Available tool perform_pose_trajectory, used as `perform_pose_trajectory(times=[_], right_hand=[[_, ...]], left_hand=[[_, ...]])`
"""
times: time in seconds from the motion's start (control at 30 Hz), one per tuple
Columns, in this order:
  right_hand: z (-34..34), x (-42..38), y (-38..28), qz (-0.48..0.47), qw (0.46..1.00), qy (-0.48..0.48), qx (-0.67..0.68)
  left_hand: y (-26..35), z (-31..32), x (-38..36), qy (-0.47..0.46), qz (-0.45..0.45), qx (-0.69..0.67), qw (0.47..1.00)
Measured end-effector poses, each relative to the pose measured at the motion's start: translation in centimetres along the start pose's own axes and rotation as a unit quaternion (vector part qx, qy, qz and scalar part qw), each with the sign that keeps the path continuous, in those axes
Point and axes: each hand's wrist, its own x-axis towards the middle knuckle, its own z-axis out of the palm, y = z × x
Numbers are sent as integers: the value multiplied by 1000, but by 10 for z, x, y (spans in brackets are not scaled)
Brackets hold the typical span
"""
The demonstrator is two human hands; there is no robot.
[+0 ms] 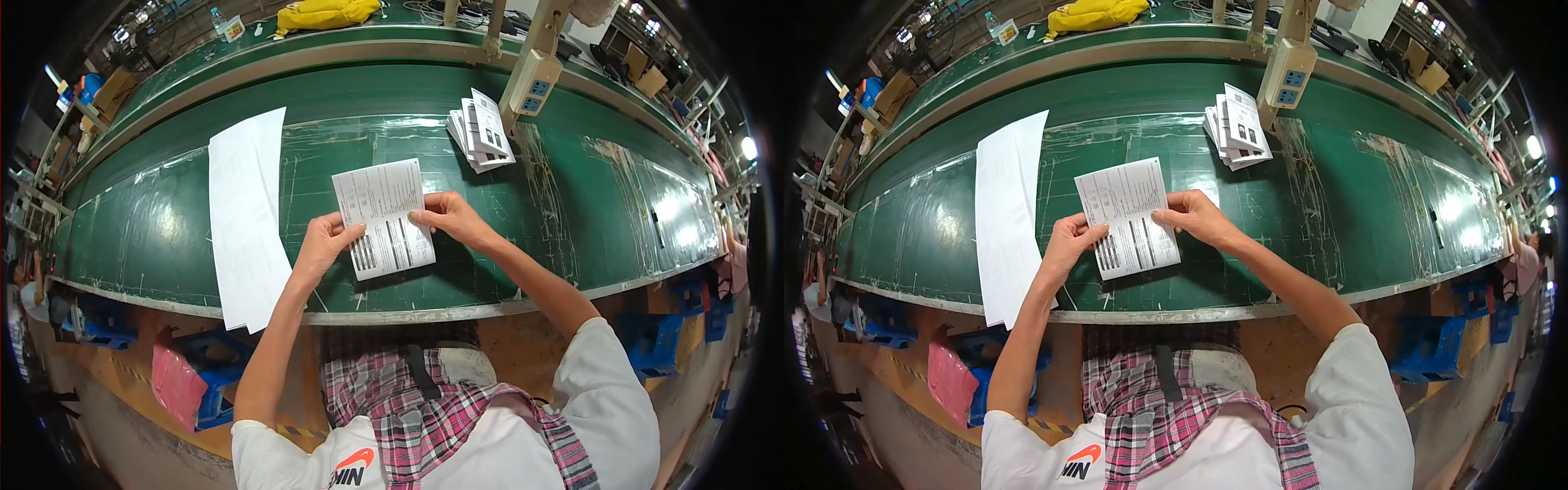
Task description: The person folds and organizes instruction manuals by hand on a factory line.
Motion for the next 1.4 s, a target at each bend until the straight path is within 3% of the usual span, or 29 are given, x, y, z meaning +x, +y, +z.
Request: perform_pose_trajectory(times=[0.37, 0.5, 0.6, 0.7, 0.8, 0.97, 1.1, 1.23, 1.4], right_hand=[[9, -6, 6, -33, 995, 19, 90], [8, -11, -2, -54, 996, 14, 72], [5, -15, -10, -61, 997, 3, 54], [-3, -15, -15, -53, 997, -35, 52], [-6, -11, -23, -91, 991, -93, 16], [-2, -5, -38, -147, 974, -141, -95], [0, -11, -42, -127, 983, -96, -90], [0, -21, -32, -90, 995, 16, -42], [8, -38, -27, -75, 994, 51, -66]], left_hand=[[-20, 8, -8, 48, 34, -68, 996], [-16, 10, -14, 32, 89, -35, 995], [-21, -3, -17, -38, 94, -29, 994], [-14, -4, -15, -9, 119, -66, 991], [11, 10, -10, -29, 74, -18, 997], [17, 33, -6, -167, -23, 113, 979], [10, 34, -7, -136, -13, 59, 989], [4, 38, -15, -53, -21, -17, 998], [-4, 48, -19, 41, 8, -51, 998]])
